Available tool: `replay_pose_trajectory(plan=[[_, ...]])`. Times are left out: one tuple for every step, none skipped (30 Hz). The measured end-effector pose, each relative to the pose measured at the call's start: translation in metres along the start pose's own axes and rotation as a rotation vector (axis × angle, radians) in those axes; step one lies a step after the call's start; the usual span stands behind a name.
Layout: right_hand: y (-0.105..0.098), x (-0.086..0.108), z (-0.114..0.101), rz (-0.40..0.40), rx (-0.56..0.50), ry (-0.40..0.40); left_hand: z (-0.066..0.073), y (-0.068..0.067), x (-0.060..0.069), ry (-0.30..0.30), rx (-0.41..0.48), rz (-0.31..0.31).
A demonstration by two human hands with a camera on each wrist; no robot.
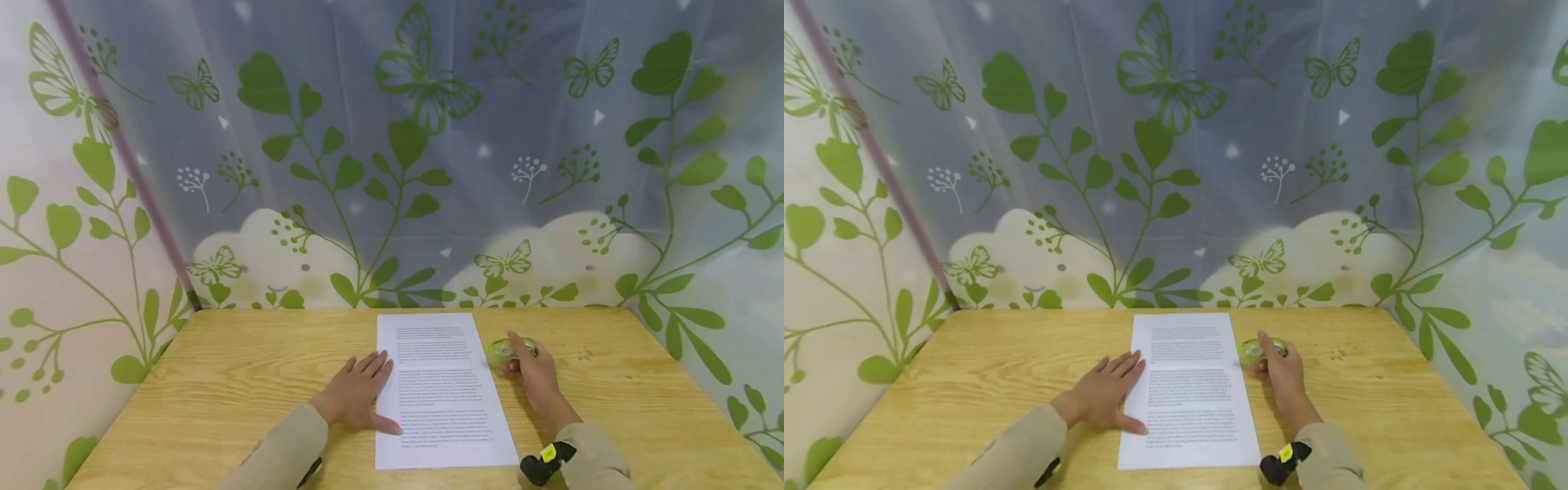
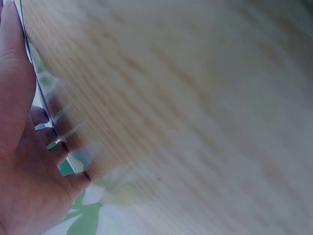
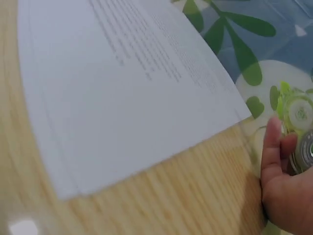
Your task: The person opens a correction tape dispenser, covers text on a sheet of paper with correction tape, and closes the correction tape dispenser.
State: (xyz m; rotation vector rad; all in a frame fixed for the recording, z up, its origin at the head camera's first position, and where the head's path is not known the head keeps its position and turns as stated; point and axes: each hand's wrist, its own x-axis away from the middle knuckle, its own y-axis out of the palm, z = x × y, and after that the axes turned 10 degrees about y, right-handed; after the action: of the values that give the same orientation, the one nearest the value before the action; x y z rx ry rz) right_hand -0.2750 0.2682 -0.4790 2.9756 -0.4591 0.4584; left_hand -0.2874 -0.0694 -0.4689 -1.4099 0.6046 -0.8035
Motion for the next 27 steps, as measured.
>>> replay_pose_trajectory(plan=[[0.002, 0.002, 0.0, 0.003, -0.045, 0.011, -0.001, 0.0, 0.0, -0.001, 0.004, -0.002], [0.005, 0.004, 0.0, 0.005, -0.092, 0.022, -0.001, 0.0, 0.001, -0.003, 0.006, -0.003], [0.009, 0.006, 0.0, 0.011, -0.129, 0.031, -0.002, 0.0, 0.002, -0.005, 0.01, -0.004], [0.015, 0.009, 0.0, 0.018, -0.162, 0.04, -0.002, 0.0, 0.002, -0.007, 0.016, -0.003], [0.021, 0.011, 0.0, 0.028, -0.174, 0.049, -0.003, 0.0, 0.003, -0.008, 0.018, -0.004], [0.029, 0.014, -0.001, 0.036, -0.176, 0.055, -0.003, 0.0, 0.004, -0.011, 0.018, -0.006], [0.037, 0.016, -0.001, 0.041, -0.17, 0.059, -0.004, 0.001, 0.004, -0.013, 0.019, -0.008], [0.045, 0.019, -0.001, 0.045, -0.147, 0.056, -0.004, 0.001, 0.005, -0.014, 0.019, -0.008], [0.054, 0.021, -0.001, 0.049, -0.109, 0.054, -0.004, 0.002, 0.005, -0.013, 0.02, -0.007], [0.064, 0.023, -0.001, 0.049, -0.07, 0.046, -0.005, 0.003, 0.005, -0.011, 0.02, -0.007], [0.073, 0.025, 0.0, 0.046, -0.029, 0.034, -0.005, 0.003, 0.005, -0.007, 0.013, -0.01], [0.083, 0.026, 0.001, 0.037, 0.004, 0.016, -0.005, 0.004, 0.005, -0.004, 0.012, -0.009], [0.092, 0.028, 0.002, 0.025, 0.033, -0.002, -0.005, 0.004, 0.005, 0.0, 0.013, -0.007], [0.101, 0.028, 0.004, 0.015, 0.068, -0.029, -0.005, 0.004, 0.005, 0.002, 0.012, -0.006], [0.109, 0.029, 0.006, 0.004, 0.091, -0.048, -0.005, 0.003, 0.005, 0.004, 0.008, -0.006], [0.117, 0.029, 0.009, -0.01, 0.108, -0.069, -0.004, 0.003, 0.005, 0.006, 0.004, -0.006], [0.124, 0.029, 0.011, -0.02, 0.123, -0.085, -0.004, 0.002, 0.004, 0.006, -0.002, -0.006], [0.13, 0.029, 0.014, -0.032, 0.14, -0.103, -0.003, 0.001, 0.004, 0.005, 0.001, -0.004], [0.136, 0.029, 0.016, -0.036, 0.163, -0.113, -0.003, 0.0, 0.003, 0.005, -0.001, -0.004], [0.141, 0.029, 0.018, -0.032, 0.192, -0.123, -0.002, 0.0, 0.003, 0.005, -0.006, -0.004], [0.145, 0.029, 0.02, -0.027, 0.219, -0.127, -0.001, -0.001, 0.002, 0.005, -0.006, -0.004], [0.147, 0.03, 0.022, -0.018, 0.248, -0.137, -0.001, -0.001, 0.002, 0.005, -0.008, -0.005], [0.15, 0.029, 0.024, -0.003, 0.274, -0.147, -0.001, 0.0, 0.001, 0.003, -0.01, -0.007], [0.151, 0.029, 0.026, 0.008, 0.297, -0.155, -0.001, 0.0, 0.001, 0.002, -0.011, -0.008], [0.153, 0.029, 0.026, 0.019, 0.319, -0.158, -0.001, 0.0, 0.001, 0.001, -0.017, -0.008], [0.154, 0.029, 0.027, 0.026, 0.335, -0.164, -0.001, 0.0, 0.0, -0.001, -0.025, -0.01], [0.155, 0.029, 0.027, 0.029, 0.341, -0.165, -0.002, 0.001, 0.0, -0.004, -0.031, -0.012]])
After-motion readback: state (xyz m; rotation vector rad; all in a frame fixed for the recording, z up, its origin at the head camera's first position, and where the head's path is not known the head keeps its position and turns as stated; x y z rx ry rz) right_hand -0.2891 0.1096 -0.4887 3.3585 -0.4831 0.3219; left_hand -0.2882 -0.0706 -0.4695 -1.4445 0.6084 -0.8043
